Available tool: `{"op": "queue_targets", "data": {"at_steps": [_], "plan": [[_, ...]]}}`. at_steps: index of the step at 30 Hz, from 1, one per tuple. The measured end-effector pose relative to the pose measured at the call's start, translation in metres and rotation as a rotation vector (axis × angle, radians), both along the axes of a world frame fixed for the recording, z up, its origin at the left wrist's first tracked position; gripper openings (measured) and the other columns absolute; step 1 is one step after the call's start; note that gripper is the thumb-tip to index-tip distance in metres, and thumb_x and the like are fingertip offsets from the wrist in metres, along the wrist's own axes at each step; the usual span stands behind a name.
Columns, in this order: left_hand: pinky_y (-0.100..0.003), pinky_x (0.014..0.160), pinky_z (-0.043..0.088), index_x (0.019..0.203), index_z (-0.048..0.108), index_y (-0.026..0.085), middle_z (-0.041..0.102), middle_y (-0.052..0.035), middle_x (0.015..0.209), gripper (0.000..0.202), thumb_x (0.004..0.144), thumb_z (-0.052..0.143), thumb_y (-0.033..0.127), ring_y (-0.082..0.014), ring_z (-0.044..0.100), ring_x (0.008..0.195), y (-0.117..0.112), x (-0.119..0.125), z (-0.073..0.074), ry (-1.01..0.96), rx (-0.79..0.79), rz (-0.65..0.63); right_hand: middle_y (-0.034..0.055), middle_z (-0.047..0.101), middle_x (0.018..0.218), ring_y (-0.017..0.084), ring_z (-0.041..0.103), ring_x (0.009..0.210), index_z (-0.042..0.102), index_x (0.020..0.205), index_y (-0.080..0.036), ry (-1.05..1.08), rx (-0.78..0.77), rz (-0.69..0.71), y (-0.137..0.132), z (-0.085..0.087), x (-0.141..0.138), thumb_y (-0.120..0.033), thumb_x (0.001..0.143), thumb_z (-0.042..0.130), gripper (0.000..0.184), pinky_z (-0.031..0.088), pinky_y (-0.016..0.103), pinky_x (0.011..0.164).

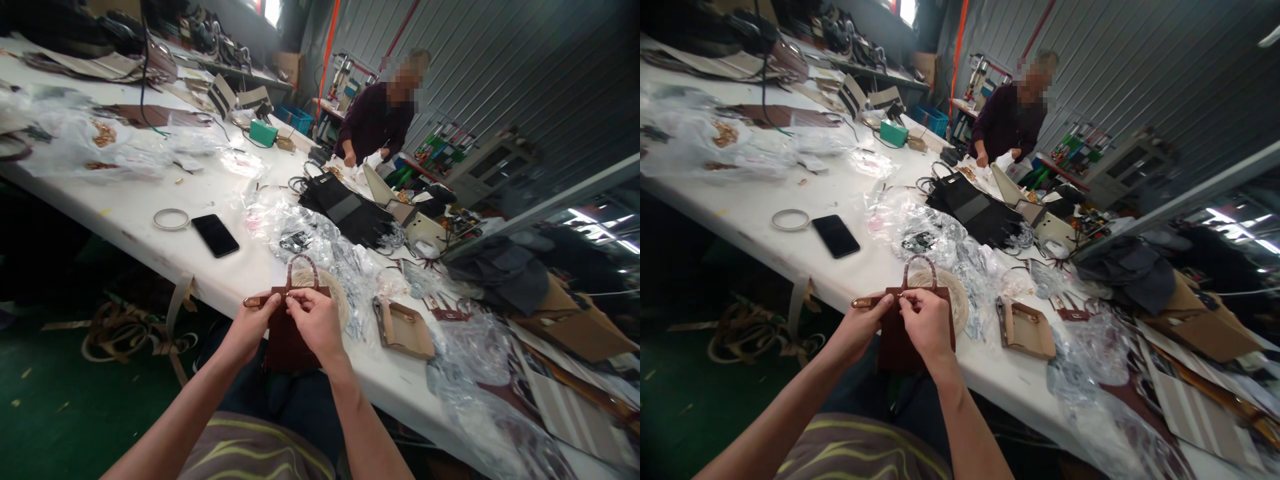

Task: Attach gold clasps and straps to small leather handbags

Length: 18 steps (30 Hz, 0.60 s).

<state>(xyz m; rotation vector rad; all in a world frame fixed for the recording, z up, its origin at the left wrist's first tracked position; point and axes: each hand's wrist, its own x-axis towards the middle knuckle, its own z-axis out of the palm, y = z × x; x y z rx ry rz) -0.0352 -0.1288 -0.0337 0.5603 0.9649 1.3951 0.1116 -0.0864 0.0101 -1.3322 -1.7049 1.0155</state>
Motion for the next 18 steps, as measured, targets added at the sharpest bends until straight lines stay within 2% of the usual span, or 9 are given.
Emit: {"op": "queue_targets", "data": {"at_steps": [6, 11, 18], "plan": [[-0.031, 0.080, 0.057, 0.121, 0.085, 0.014, 0.086, -0.0136, 0.112, 0.049, 0.092, 0.089, 0.053, -0.0284, 0.078, 0.098, 0.0033, -0.0016, 0.0068, 0.022, 0.041, 0.027, 0.0060, 0.086, 0.093, 0.025, 0.086, 0.079, 0.084, 0.105, -0.020, 0.086, 0.039, -0.011, -0.0002, -0.0029, -0.0019, -0.036, 0.099, 0.078, 0.018, 0.070, 0.030, 0.073], [-0.034, 0.084, 0.058, 0.124, 0.085, 0.014, 0.086, -0.0139, 0.114, 0.047, 0.094, 0.086, 0.051, -0.0298, 0.079, 0.101, 0.0017, -0.0025, 0.0042, 0.036, 0.054, 0.022, 0.0083, 0.087, 0.101, 0.024, 0.085, 0.076, 0.086, 0.118, -0.019, 0.023, 0.033, 0.039, 0.0006, -0.0045, -0.0007, -0.031, 0.097, 0.079, 0.025, 0.071, 0.031, 0.072], [-0.035, 0.088, 0.060, 0.124, 0.085, 0.014, 0.086, -0.0141, 0.116, 0.048, 0.094, 0.084, 0.052, -0.0310, 0.078, 0.103, 0.0007, 0.0051, 0.0022, 0.089, 0.041, 0.039, 0.0109, 0.088, 0.112, 0.027, 0.086, 0.092, 0.091, 0.108, -0.020, -0.110, 0.069, 0.097, 0.0049, -0.0068, 0.0049, -0.029, 0.096, 0.078, 0.020, 0.071, 0.034, 0.080]]}}
